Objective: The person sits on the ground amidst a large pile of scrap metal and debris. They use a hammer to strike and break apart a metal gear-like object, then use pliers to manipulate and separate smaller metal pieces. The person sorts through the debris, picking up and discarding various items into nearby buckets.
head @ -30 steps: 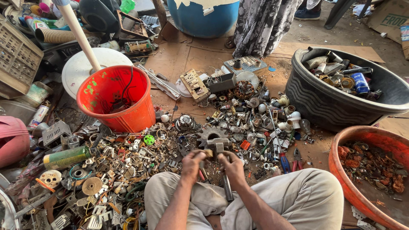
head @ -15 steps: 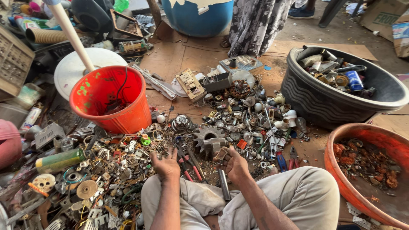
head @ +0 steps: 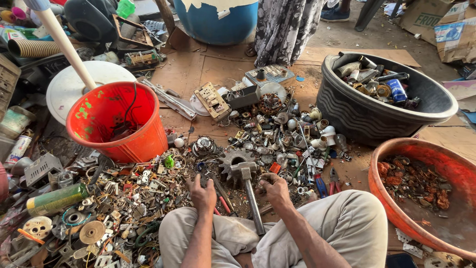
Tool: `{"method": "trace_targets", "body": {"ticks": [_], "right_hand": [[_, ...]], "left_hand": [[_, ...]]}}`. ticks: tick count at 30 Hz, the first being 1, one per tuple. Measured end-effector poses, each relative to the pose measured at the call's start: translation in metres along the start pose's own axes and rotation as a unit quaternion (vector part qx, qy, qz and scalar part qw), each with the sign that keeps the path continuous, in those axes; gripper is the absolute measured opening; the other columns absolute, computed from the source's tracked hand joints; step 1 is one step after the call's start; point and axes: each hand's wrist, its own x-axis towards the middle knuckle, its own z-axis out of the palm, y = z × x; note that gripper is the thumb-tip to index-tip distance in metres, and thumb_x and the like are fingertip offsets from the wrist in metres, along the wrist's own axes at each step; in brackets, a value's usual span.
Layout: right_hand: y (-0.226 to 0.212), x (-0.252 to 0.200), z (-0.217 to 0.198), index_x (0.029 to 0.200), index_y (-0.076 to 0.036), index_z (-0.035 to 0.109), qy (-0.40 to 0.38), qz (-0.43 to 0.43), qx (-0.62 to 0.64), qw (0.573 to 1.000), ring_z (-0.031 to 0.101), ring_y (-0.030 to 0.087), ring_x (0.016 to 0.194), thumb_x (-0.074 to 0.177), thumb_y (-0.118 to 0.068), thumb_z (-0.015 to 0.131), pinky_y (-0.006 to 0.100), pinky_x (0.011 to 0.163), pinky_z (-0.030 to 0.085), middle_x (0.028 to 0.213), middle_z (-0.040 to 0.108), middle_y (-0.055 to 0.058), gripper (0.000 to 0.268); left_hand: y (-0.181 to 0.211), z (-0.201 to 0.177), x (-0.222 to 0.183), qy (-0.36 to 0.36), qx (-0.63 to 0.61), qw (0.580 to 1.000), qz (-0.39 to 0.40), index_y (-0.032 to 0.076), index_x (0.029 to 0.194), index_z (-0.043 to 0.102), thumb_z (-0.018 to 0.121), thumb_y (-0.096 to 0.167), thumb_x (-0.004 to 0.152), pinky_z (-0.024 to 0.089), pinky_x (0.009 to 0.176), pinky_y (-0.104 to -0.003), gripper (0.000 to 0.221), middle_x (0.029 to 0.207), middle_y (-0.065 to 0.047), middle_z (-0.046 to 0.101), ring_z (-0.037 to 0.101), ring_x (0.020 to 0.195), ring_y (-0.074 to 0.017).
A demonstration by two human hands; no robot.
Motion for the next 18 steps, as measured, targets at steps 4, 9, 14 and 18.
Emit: {"method": "trace_targets", "body": {"ticks": [4, 9, 14, 18], "right_hand": [[0.015, 0.012, -0.005, 0.115, 0.001, 0.066, -0.017, 0.023, 0.046, 0.999, 0.074, 0.02, 0.073, 0.098, -0.008, 0.062, 0.035, 0.064, 0.064, 0.09, 0.073, 0.012, 0.019], [0.039, 0.037, -0.015, 0.112, -0.001, 0.064, -0.015, 0.08, 0.201, 0.976, 0.075, 0.025, 0.074, 0.095, -0.006, 0.06, 0.04, 0.063, 0.064, 0.088, 0.071, 0.014, 0.018], [0.072, 0.057, -0.023, 0.113, -0.002, 0.066, 0.0, 0.037, 0.131, 0.991, 0.07, 0.023, 0.07, 0.094, -0.006, 0.065, 0.04, 0.063, 0.063, 0.089, 0.07, 0.01, 0.02], [0.08, 0.052, -0.018, 0.115, 0.0, 0.067, -0.008, 0.032, 0.093, 0.995, 0.071, 0.022, 0.072, 0.094, -0.007, 0.066, 0.04, 0.063, 0.062, 0.09, 0.071, 0.009, 0.022]], "left_hand": [[-0.004, 0.008, -0.003, -0.028, 0.041, 0.999, 0.016, 0.006, 0.138, 0.061, 0.07, 0.031, 0.087, 0.028, 0.122, -0.046, 0.057, 0.162, -0.032, 0.027, 0.025, 0.153, -0.043], [-0.017, 0.018, 0.0, -0.036, 0.052, 0.997, 0.043, 0.005, 0.136, 0.063, 0.07, 0.033, 0.089, 0.032, 0.121, -0.046, 0.055, 0.157, -0.031, 0.035, 0.032, 0.149, -0.0436], [-0.021, 0.024, -0.008, -0.058, 0.166, 0.981, 0.08, 0.01, 0.11, 0.079, 0.063, 0.043, 0.103, 0.047, 0.123, -0.039, 0.037, 0.137, -0.016, 0.068, 0.06, 0.139, -0.0311], [0.0, 0.017, -0.018, 0.173, 0.226, 0.912, 0.296, 0.002, 0.104, 0.082, 0.08, 0.032, 0.058, 0.049, 0.09, -0.051, 0.055, 0.119, -0.03, 0.07, 0.065, 0.107, -0.0451]]}}
